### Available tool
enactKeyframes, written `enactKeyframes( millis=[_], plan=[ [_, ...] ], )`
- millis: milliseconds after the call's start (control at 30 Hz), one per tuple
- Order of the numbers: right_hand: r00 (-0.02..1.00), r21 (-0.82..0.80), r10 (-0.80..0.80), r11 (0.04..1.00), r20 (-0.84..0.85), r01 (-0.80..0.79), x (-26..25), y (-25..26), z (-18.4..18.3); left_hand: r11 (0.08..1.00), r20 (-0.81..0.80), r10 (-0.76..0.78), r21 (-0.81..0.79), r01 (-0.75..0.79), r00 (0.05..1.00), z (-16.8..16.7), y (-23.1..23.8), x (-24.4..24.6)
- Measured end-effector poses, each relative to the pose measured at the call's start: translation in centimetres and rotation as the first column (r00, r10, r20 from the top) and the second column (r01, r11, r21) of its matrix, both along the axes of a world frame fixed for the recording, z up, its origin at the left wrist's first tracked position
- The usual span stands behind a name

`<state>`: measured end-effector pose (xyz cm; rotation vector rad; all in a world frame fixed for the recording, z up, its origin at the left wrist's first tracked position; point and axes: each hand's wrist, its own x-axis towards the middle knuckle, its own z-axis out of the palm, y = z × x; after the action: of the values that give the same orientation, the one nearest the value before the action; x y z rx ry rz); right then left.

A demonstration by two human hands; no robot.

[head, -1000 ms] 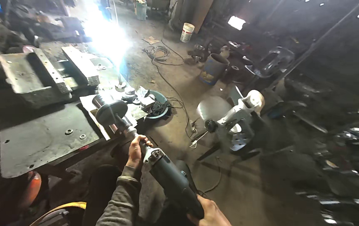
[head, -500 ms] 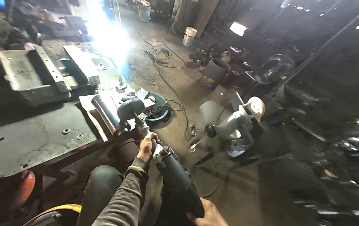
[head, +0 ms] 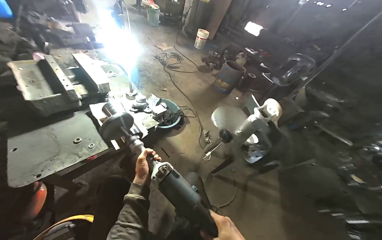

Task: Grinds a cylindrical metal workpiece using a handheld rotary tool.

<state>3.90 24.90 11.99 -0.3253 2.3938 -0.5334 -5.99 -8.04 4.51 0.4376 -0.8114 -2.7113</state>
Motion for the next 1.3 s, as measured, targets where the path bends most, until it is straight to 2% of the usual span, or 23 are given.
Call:
enactKeyframes(
  millis=[167, 300, 533, 833, 1067, 1300],
  plan=[
    [1.000, 0.019, 0.026, 0.999, -0.008, -0.026, 0.0, -0.1, 0.0, 0.998, -0.023, 0.032, 0.057, -0.031, 0.999, -0.7, -0.2, 1.0],
    [1.000, 0.011, 0.010, 1.000, -0.012, -0.010, -0.2, 0.2, 0.1, 0.999, 0.001, 0.017, 0.050, -0.017, 1.000, 0.1, 0.3, 0.3],
    [0.997, -0.033, -0.080, 0.996, 0.005, 0.080, -0.6, 0.9, -0.2, 0.999, 0.130, -0.033, 0.003, 0.033, 0.991, 1.8, 2.1, -2.8],
    [0.978, -0.133, -0.198, 0.970, 0.065, 0.206, -1.8, 1.4, -1.7, 0.991, 0.302, -0.103, -0.049, 0.123, 0.948, 0.4, 3.5, -7.0],
    [0.981, -0.119, -0.183, 0.975, 0.064, 0.190, -1.7, 1.5, -1.4, 0.992, 0.275, -0.111, -0.018, 0.121, 0.955, 0.9, 3.4, -6.4],
    [0.995, -0.022, -0.094, 0.995, 0.043, 0.095, -0.5, 0.6, -0.2, 0.999, 0.141, -0.040, -0.021, 0.043, 0.989, 1.2, 1.6, -2.8]
  ],
)
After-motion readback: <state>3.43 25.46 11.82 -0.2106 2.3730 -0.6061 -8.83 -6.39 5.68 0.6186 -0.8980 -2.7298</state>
